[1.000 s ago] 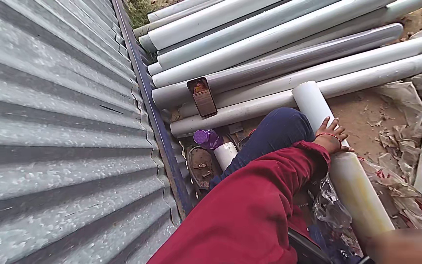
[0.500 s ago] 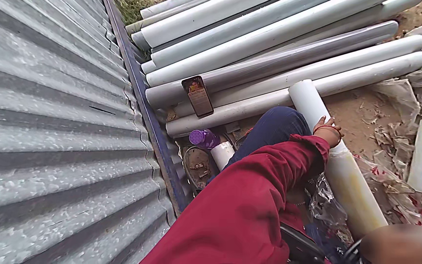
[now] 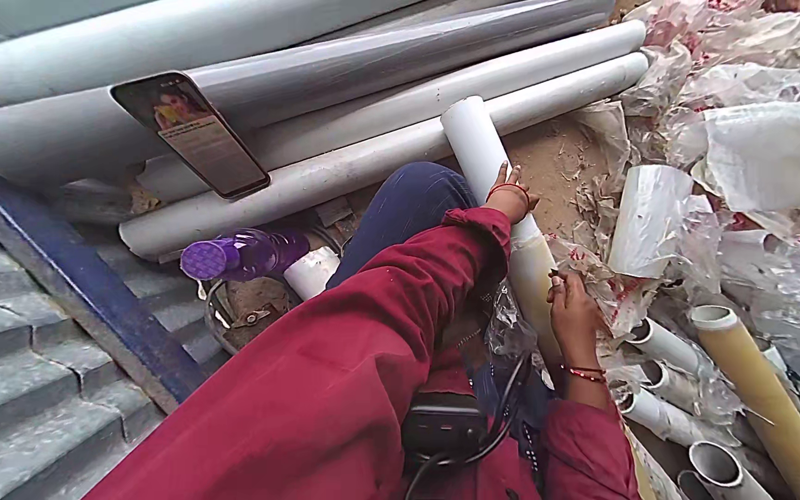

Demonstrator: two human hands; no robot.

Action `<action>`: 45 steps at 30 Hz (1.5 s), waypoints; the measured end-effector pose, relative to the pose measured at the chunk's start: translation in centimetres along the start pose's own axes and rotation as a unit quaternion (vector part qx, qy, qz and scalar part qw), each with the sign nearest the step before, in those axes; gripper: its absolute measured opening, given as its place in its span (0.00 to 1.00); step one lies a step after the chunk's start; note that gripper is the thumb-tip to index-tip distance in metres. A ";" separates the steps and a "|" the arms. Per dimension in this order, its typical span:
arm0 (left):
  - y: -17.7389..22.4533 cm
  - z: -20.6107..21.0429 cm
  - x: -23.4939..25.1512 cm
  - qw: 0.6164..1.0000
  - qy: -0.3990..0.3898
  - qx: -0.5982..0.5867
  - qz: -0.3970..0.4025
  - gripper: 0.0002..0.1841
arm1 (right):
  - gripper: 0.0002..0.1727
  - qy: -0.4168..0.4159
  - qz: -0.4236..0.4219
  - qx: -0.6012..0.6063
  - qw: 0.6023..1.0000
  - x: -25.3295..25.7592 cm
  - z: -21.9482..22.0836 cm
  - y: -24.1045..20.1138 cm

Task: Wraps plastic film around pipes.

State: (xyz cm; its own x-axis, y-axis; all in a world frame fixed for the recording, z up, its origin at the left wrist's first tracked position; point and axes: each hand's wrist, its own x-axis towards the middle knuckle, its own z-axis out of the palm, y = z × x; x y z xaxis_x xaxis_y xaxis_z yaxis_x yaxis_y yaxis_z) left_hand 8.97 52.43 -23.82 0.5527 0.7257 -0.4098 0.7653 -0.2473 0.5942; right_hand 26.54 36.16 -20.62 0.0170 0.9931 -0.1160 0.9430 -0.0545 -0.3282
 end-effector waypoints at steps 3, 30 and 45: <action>-0.2 0.1 0.1 1.000 0.005 -0.027 0.009 0.24 | 0.19 -0.043 -0.045 -0.104 0.993 2.8 0.6 -2.8; 0.5 -0.2 0.9 1.000 -0.007 -0.015 0.004 0.21 | 0.15 -0.042 -0.089 -0.234 0.967 5.2 1.3 -3.1; 0.2 -0.1 0.8 1.000 0.004 -0.011 0.013 0.21 | 0.14 -0.118 -0.052 -0.281 0.951 5.1 0.3 -4.3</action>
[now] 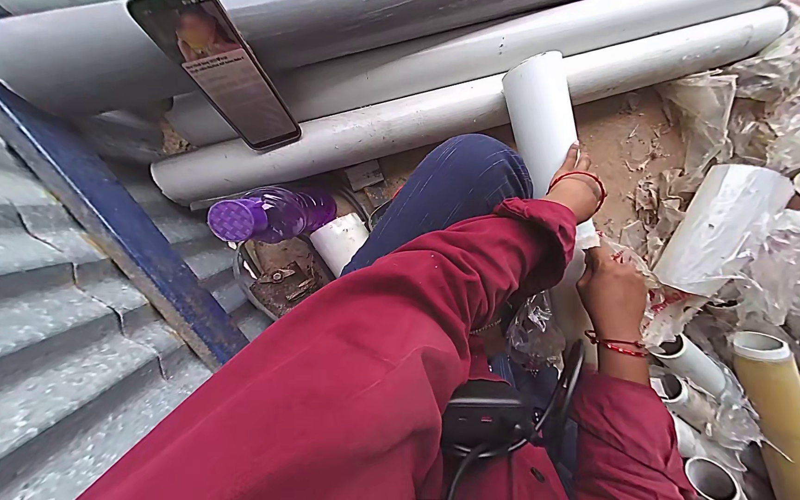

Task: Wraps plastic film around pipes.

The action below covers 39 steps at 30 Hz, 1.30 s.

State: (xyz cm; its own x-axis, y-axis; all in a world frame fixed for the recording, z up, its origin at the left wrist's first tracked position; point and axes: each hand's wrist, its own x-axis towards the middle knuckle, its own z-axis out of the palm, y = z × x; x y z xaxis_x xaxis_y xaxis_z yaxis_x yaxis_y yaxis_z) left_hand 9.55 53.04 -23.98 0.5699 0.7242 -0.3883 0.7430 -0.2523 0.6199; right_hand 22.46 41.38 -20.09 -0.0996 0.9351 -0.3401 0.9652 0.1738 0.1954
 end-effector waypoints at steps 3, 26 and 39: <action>-0.2 0.2 0.1 1.000 0.008 -0.004 0.004 0.20 | 0.14 -0.007 -0.007 -0.014 1.000 -0.1 -0.1 0.1; -1.7 0.3 -0.2 0.999 0.001 0.025 0.041 0.26 | 0.14 -0.049 0.028 0.002 0.998 -5.8 2.0 4.4; -2.3 0.3 -0.4 0.995 -0.002 0.068 0.069 0.38 | 0.13 -0.054 0.047 0.028 0.997 -11.5 4.3 8.5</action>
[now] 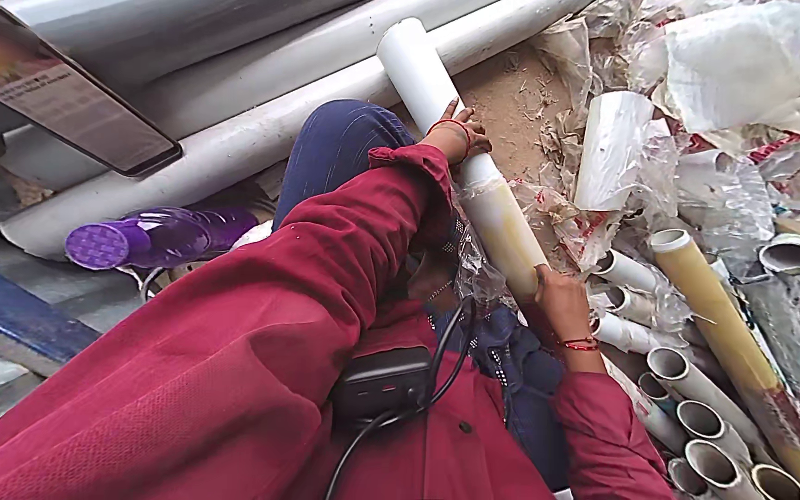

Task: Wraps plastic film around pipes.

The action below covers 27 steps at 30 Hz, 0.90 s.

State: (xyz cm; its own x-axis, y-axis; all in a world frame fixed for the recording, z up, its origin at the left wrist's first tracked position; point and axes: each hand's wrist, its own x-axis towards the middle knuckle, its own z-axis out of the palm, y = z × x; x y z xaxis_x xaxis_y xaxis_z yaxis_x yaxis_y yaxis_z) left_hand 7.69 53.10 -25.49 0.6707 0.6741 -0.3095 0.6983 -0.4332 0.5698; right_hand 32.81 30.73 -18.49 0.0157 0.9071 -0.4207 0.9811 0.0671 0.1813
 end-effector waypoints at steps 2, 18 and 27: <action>-0.3 0.2 0.1 1.000 0.001 0.000 0.002 0.40 | 0.13 -0.006 0.011 0.003 1.000 -0.7 0.5 0.6; -0.1 0.7 -0.3 0.999 0.003 0.038 0.002 0.48 | 0.16 -0.097 0.113 -0.027 0.989 -4.0 0.5 2.2; 2.6 1.1 -1.6 0.999 0.032 -0.018 -0.038 0.39 | 0.20 0.229 0.233 0.125 0.937 2.3 6.9 5.8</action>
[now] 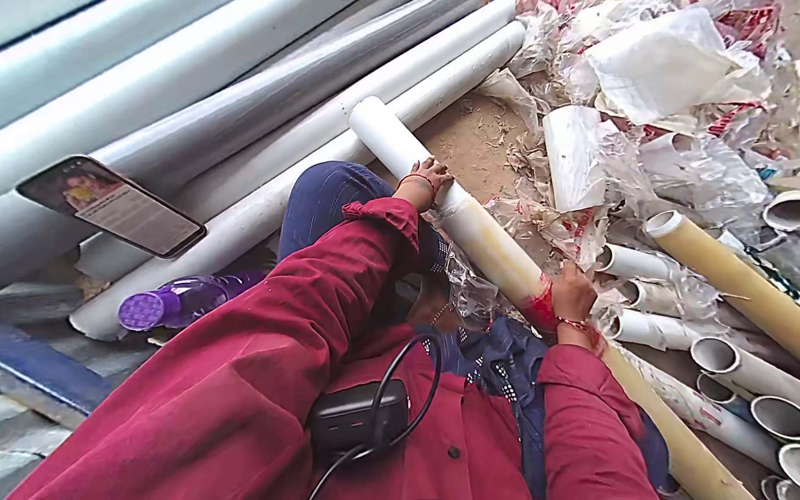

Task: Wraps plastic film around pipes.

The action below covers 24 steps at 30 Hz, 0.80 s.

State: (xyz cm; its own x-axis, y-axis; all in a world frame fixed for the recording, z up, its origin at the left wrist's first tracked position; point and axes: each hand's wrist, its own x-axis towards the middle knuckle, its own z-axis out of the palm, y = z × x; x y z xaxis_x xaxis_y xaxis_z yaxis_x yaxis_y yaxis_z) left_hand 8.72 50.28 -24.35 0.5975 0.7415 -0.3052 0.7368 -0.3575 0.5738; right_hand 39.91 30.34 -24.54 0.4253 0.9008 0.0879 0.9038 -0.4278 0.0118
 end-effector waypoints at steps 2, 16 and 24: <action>0.8 1.6 -1.6 0.994 0.086 -0.049 0.040 0.22 | 0.22 -0.018 0.038 0.022 0.999 0.0 0.4 -0.5; 2.2 6.7 -2.4 0.954 0.261 -0.123 0.074 0.10 | 0.20 -0.030 0.100 0.060 0.993 0.5 0.9 0.3; 2.8 6.7 -2.5 0.949 0.269 -0.160 0.033 0.08 | 0.20 -0.020 0.089 0.058 0.994 0.2 1.1 0.5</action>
State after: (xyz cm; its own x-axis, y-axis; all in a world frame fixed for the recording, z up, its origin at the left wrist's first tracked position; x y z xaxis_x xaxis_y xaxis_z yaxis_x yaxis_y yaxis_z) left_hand 11.40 43.66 -27.10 0.3264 0.9373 0.1224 0.5189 -0.2859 0.8056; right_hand 40.50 30.36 -25.64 0.5781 0.8150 0.0385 0.8127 -0.5711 -0.1155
